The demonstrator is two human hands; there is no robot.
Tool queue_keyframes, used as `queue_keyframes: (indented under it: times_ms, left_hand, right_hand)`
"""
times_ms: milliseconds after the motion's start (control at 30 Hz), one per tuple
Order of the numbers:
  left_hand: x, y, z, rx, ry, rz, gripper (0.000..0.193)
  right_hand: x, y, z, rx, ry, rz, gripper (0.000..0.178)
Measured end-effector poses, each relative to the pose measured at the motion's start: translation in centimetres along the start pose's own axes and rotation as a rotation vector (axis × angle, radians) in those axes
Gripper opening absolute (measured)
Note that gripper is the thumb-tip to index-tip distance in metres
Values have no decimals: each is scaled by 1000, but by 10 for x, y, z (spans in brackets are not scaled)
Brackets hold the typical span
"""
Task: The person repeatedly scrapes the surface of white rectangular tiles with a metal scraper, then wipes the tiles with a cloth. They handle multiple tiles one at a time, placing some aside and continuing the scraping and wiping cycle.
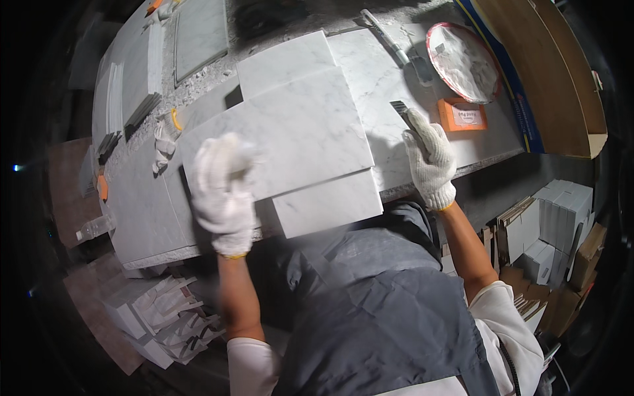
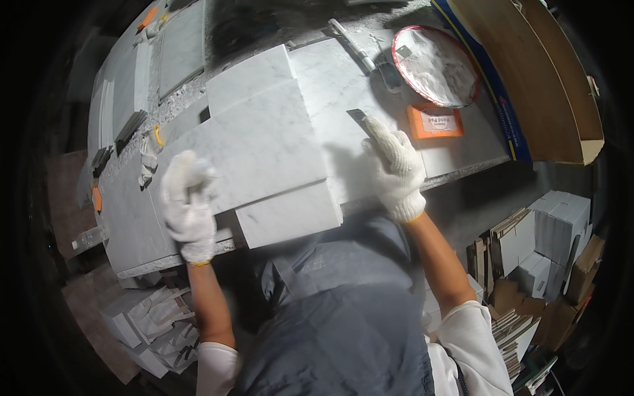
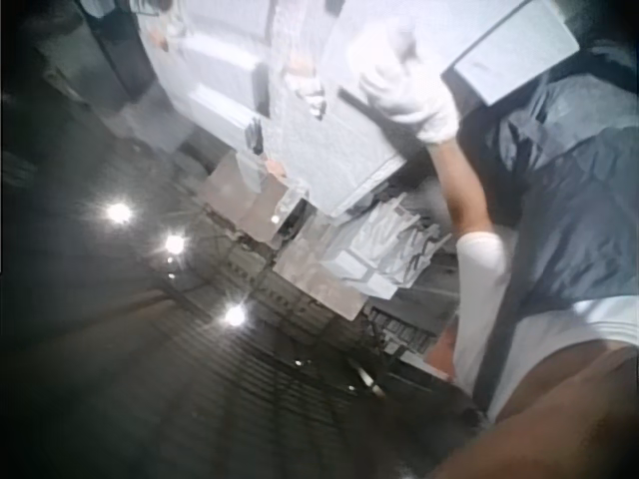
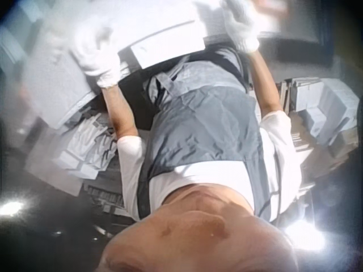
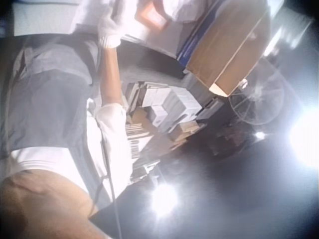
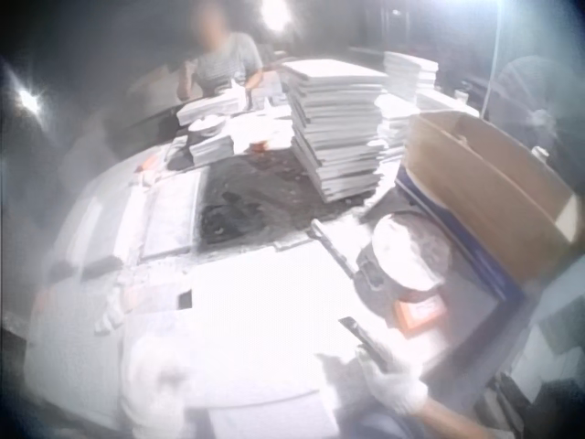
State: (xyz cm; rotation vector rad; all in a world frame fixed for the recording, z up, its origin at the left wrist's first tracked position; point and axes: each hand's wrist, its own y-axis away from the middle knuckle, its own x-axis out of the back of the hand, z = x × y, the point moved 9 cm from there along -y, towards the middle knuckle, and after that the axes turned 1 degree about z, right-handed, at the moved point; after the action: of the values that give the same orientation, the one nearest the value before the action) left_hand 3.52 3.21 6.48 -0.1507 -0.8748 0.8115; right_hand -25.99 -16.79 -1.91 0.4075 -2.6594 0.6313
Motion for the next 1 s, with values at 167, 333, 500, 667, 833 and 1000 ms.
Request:
queue_keyframes:
  times_ms: [167,333,500,667,833,1000]
  left_hand:
    - [-60,1,65,-478,-359,-128,58]
    - [-75,-3,83,-579,-498,-51,53]
    - [-82,-2,86,-623,-631,-12,45]
    - [-85,-2,89,-657,-695,21,40]
    - [-85,-1,91,-666,-711,68,36]
    - [-87,0,91,-703,-738,100,33]
  right_hand:
    - [1,0,-4,75,74,-8,43]
    - [2,2,-2,60,65,-7,45]
    - [2,2,-4,77,94,6,45]
    - [3,2,-3,48,96,-3,45]
    - [2,2,-3,60,100,-1,44]
    - [2,2,-4,72,108,3,44]
